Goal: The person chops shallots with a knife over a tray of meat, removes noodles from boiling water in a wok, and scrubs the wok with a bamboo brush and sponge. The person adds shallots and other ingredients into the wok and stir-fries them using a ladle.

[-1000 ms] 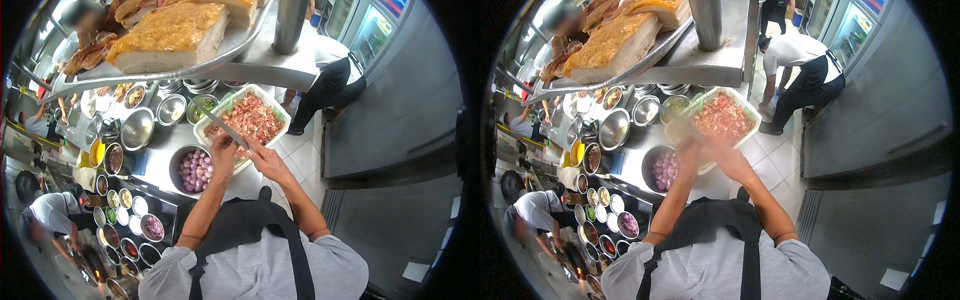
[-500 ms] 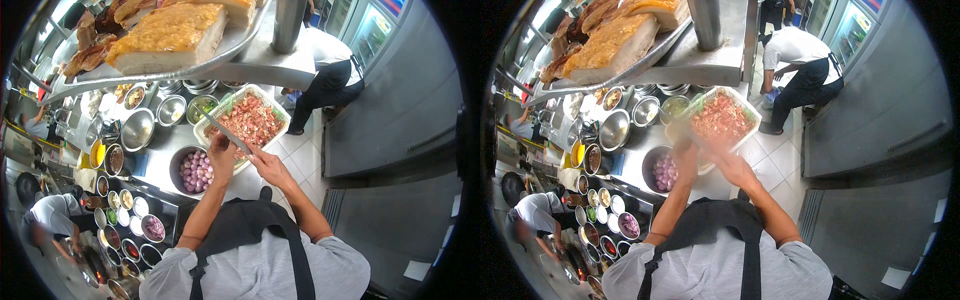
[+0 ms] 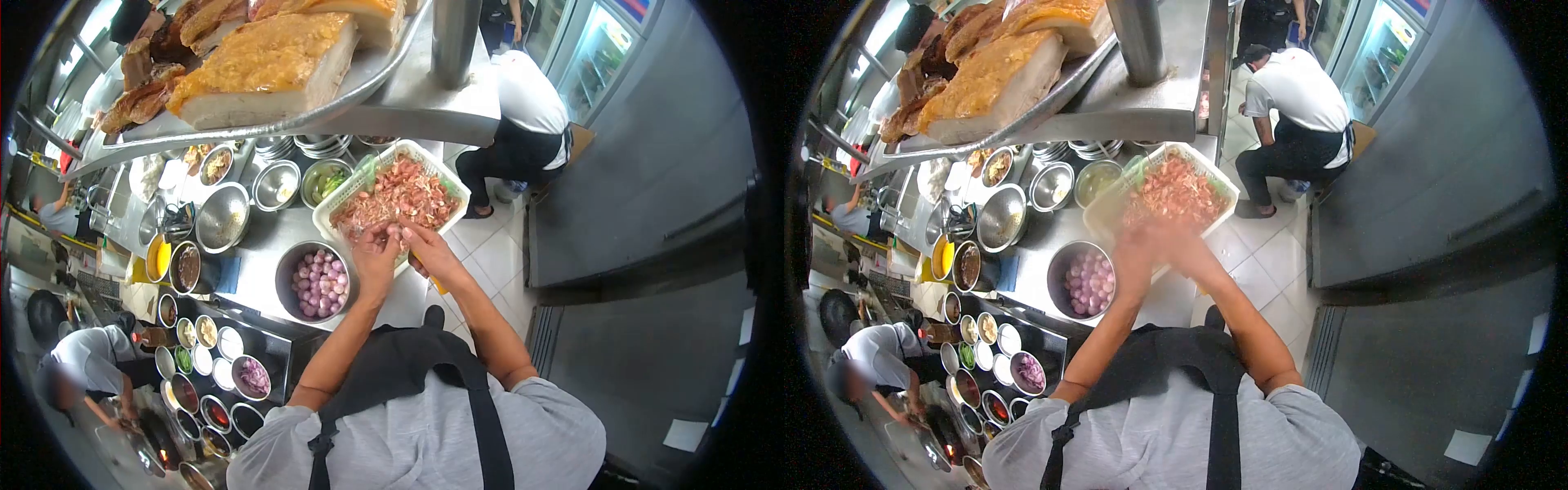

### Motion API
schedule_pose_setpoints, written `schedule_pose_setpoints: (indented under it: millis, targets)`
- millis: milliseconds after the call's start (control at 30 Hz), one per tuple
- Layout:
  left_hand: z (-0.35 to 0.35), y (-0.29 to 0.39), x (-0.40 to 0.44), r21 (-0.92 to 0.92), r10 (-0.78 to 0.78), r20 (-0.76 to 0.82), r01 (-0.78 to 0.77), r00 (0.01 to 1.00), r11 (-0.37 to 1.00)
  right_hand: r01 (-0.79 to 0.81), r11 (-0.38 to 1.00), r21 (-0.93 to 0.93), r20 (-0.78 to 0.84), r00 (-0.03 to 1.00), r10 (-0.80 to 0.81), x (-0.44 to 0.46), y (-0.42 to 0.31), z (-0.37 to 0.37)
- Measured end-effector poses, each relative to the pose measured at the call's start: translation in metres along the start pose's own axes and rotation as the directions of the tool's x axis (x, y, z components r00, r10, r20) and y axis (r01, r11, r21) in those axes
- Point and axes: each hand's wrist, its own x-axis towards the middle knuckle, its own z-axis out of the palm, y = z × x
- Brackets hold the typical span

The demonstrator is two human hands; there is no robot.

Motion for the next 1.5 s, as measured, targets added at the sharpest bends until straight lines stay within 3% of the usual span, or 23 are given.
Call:
schedule_pose_setpoints:
  millis: [33, 100, 167, 300, 367, 400, 433, 533, 633, 733, 800, 1100, 1233, 1333, 1400, 1500]
  targets:
    - [0.0, -0.004, 0.003, -0.082, -0.034, 0.005, 0.034, 0.999, 0.996, -0.147, 0.988, 0.05, -0.011, 0.989, 0.148, 0.0, -0.012, 0.001]
    - [-0.001, -0.014, 0.011, -0.164, -0.063, 0.011, 0.064, 0.998, 0.984, -0.287, 0.953, 0.098, -0.013, 0.957, 0.289, 0.003, -0.014, 0.0]
    - [-0.003, -0.031, 0.021, -0.444, -0.28, -0.013, 0.245, 0.96, 0.862, -0.314, 0.923, 0.223, -0.029, 0.944, 0.329, 0.004, 0.001, -0.003]
    - [-0.016, -0.04, 0.03, -0.618, -0.261, 0.119, 0.277, 0.958, 0.736, -0.217, 0.939, 0.269, -0.068, 0.968, 0.243, 0.005, 0.015, -0.009]
    - [-0.016, -0.021, 0.031, -0.674, -0.238, 0.002, 0.177, 0.971, 0.717, -0.26, 0.91, 0.322, -0.083, 0.95, 0.301, 0.006, 0.019, -0.013]
    - [-0.021, -0.025, 0.035, -0.672, -0.245, 0.006, 0.185, 0.969, 0.717, -0.276, 0.898, 0.342, -0.088, 0.942, 0.323, 0.007, 0.023, -0.014]
    - [-0.027, -0.032, 0.042, -0.635, -0.237, -0.005, 0.18, 0.971, 0.751, -0.21, 0.939, 0.273, -0.087, 0.966, 0.242, 0.007, 0.026, -0.016]
    - [-0.031, -0.031, 0.049, -0.603, -0.217, 0.01, 0.18, 0.976, 0.777, -0.266, 0.927, 0.265, -0.081, 0.951, 0.297, 0.004, 0.023, -0.018]
    - [-0.027, -0.024, 0.054, -0.497, -0.218, -0.015, 0.181, 0.976, 0.849, -0.357, 0.841, 0.407, -0.077, 0.904, 0.421, -0.003, 0.018, -0.017]
    - [-0.025, -0.031, 0.059, -0.375, -0.189, -0.062, 0.153, 0.98, 0.914, -0.296, 0.888, 0.351, -0.09, 0.933, 0.347, -0.011, 0.04, -0.02]
    - [-0.023, -0.031, 0.063, -0.373, -0.188, -0.055, 0.155, 0.981, 0.915, -0.227, 0.826, 0.516, -0.151, 0.925, 0.348, -0.015, 0.055, -0.021]
    - [-0.014, -0.027, 0.068, 0.023, -0.086, -0.037, 0.087, 0.996, 0.996, -0.262, 0.74, 0.619, -0.186, 0.867, 0.463, -0.068, 0.099, -0.027]
    - [-0.006, -0.019, 0.063, -0.058, -0.092, -0.006, 0.091, 0.996, 0.994, -0.274, 0.734, 0.622, -0.186, 0.859, 0.478, -0.081, 0.093, -0.029]
    - [0.0, -0.016, 0.057, -0.143, -0.214, 0.04, 0.218, 0.976, 0.966, -0.274, 0.74, 0.614, -0.209, 0.848, 0.487, -0.086, 0.094, -0.03]
    - [0.003, -0.017, 0.054, -0.028, -0.082, -0.004, 0.082, 0.997, 0.996, -0.292, 0.744, 0.601, -0.213, 0.839, 0.501, -0.087, 0.095, -0.031]
    - [0.0, -0.018, 0.052, -0.107, -0.116, -0.002, 0.115, 0.993, 0.988, -0.296, 0.79, 0.536, -0.231, 0.849, 0.475, -0.084, 0.098, -0.031]
